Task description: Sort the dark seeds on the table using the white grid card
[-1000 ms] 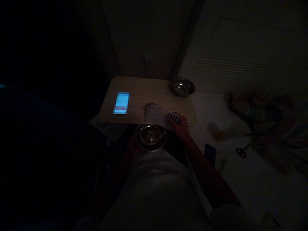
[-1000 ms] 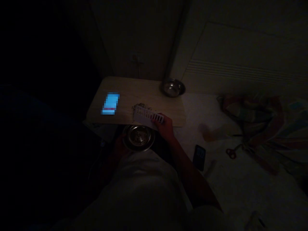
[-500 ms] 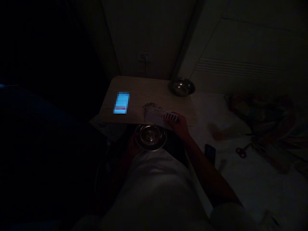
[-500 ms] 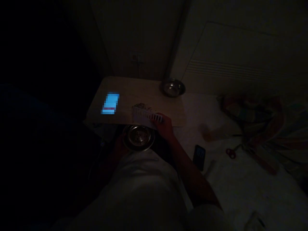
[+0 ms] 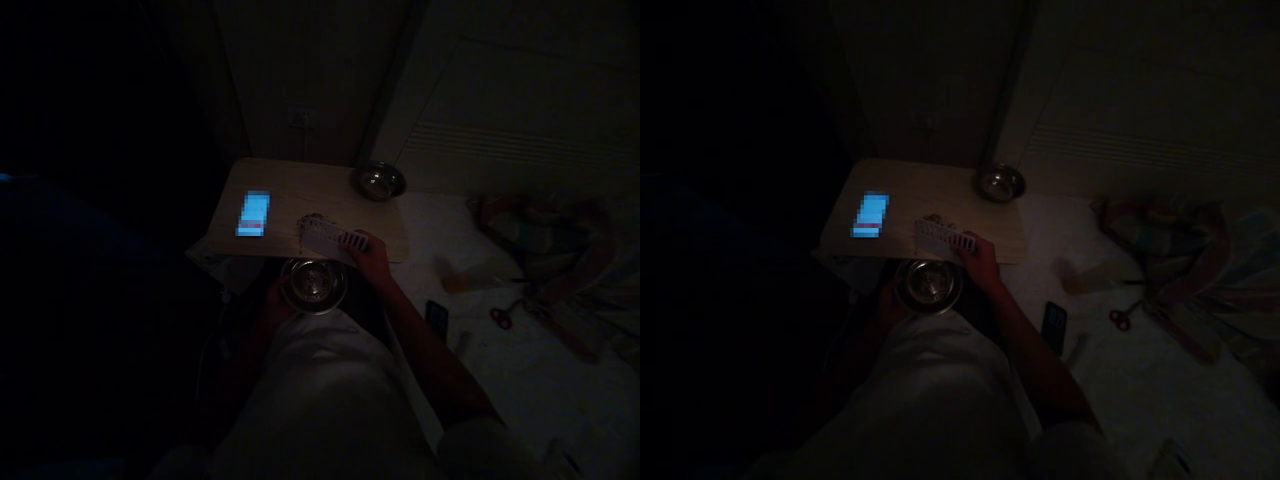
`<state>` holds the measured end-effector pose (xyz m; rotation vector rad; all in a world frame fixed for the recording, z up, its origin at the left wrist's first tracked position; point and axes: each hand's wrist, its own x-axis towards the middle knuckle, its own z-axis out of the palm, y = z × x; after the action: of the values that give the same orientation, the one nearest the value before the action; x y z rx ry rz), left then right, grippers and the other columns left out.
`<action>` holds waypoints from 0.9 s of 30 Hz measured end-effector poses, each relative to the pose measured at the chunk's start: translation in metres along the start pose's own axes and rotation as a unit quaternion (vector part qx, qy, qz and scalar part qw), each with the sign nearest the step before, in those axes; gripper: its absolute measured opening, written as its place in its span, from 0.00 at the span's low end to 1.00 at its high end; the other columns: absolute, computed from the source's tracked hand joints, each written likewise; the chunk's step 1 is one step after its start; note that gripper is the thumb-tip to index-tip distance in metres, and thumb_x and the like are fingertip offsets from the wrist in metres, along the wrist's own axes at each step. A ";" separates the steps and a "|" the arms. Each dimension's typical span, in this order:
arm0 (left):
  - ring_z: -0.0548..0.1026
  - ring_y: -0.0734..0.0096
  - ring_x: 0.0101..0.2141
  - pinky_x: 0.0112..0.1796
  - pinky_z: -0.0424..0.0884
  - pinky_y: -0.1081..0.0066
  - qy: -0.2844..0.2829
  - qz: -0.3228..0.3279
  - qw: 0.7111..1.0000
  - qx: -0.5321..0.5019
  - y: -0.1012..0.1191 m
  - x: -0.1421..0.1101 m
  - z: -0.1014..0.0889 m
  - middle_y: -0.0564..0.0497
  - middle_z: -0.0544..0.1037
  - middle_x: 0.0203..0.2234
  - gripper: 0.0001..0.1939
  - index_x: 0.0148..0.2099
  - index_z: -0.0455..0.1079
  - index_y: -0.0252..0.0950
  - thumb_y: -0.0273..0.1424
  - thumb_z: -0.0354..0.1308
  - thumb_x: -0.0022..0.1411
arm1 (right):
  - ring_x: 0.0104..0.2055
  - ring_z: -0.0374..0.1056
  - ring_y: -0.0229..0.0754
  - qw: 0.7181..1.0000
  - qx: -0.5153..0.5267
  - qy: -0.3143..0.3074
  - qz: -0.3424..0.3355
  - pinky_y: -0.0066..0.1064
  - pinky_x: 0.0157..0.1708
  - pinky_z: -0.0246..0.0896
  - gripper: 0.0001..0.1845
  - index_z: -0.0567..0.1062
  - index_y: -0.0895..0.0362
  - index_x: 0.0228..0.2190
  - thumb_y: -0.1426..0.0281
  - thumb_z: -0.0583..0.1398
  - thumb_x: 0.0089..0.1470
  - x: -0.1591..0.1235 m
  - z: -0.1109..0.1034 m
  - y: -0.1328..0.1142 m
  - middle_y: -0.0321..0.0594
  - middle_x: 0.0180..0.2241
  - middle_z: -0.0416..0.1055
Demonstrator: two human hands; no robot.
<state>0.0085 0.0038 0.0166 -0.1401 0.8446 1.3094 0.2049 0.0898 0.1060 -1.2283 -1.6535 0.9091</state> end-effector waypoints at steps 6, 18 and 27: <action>0.76 0.59 0.39 0.43 0.70 0.62 0.001 -0.009 1.000 -0.002 -0.001 0.001 -0.002 0.46 0.79 0.31 0.12 0.40 0.73 0.34 0.30 0.56 0.52 | 0.25 0.62 0.35 1.000 -0.015 -0.015 -0.021 0.26 0.25 0.55 0.09 0.74 0.58 0.28 0.65 0.61 0.45 0.000 0.000 -0.003 0.34 0.24 0.68; 0.75 0.59 0.41 0.44 0.70 0.63 0.012 0.006 1.000 -0.006 -0.001 -0.003 -0.001 0.48 0.79 0.30 0.10 0.38 0.73 0.36 0.28 0.57 0.51 | 0.26 0.64 0.36 0.999 -0.021 -0.033 -0.029 0.26 0.26 0.57 0.11 0.75 0.58 0.30 0.64 0.61 0.45 0.000 -0.002 -0.005 0.35 0.25 0.71; 0.76 0.61 0.38 0.42 0.71 0.65 0.001 0.010 1.000 0.000 -0.003 0.004 -0.006 0.48 0.79 0.30 0.08 0.36 0.73 0.35 0.30 0.57 0.52 | 0.27 0.66 0.37 0.998 -0.028 -0.051 -0.032 0.27 0.28 0.59 0.11 0.76 0.58 0.32 0.65 0.61 0.46 -0.001 -0.004 -0.006 0.37 0.27 0.73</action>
<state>0.0088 0.0029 0.0086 -0.1322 0.8496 1.3285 0.2065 0.0871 0.1129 -1.1759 -1.7992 0.9032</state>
